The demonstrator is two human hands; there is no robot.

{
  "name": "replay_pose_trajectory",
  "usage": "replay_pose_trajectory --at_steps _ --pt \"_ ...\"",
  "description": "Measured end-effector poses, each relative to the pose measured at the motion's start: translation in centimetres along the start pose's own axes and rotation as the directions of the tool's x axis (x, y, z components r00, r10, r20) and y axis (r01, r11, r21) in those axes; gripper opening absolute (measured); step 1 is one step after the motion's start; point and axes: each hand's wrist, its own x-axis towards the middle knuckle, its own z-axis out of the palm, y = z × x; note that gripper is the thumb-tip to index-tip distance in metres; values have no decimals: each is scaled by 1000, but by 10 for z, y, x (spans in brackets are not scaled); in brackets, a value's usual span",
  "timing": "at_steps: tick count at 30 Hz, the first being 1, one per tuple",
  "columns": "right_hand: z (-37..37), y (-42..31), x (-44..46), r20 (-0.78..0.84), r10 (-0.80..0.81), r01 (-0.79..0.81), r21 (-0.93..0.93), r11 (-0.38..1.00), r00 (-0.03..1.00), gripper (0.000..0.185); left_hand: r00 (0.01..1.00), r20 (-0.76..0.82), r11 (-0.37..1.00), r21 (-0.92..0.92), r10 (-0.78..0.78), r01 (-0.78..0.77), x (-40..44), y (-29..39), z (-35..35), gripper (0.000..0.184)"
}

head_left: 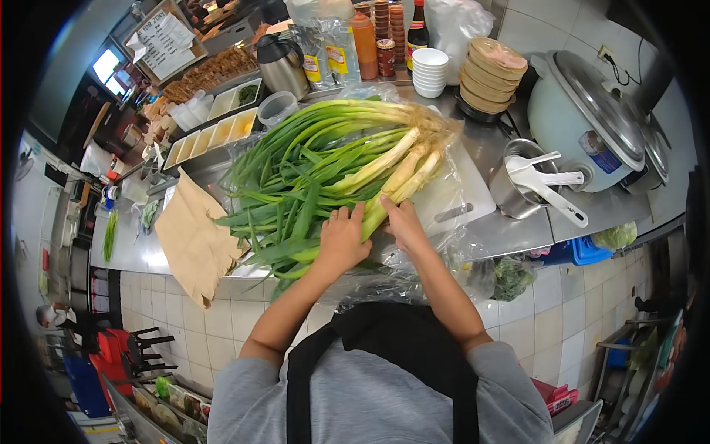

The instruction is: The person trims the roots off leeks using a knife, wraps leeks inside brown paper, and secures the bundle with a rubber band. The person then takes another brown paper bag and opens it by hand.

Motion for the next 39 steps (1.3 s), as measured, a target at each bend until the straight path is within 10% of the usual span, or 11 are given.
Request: replay_pose_trajectory --at_steps 17,21,23,31,36,39 --pt "45 6 45 95 -37 36 16 999 995 44 934 -104 939 10 342 -343 44 -91 -27 67" --pt "42 9 53 65 -28 30 -31 999 998 42 975 82 974 74 207 -213 49 -64 -44 74" --pt "42 14 56 62 -121 124 -60 990 991 42 951 -60 934 -178 304 -309 74 -47 -46 77" --pt "49 -9 44 -88 -235 221 -148 964 968 39 975 213 840 -518 -57 162 174 -20 1 85" --pt "13 8 60 124 -105 119 -106 987 987 38 953 282 967 -195 -108 167 175 -8 6 73" --pt "-27 20 46 -31 -442 363 -523 771 896 31 976 117 983 7 -185 185 168 8 21 61"
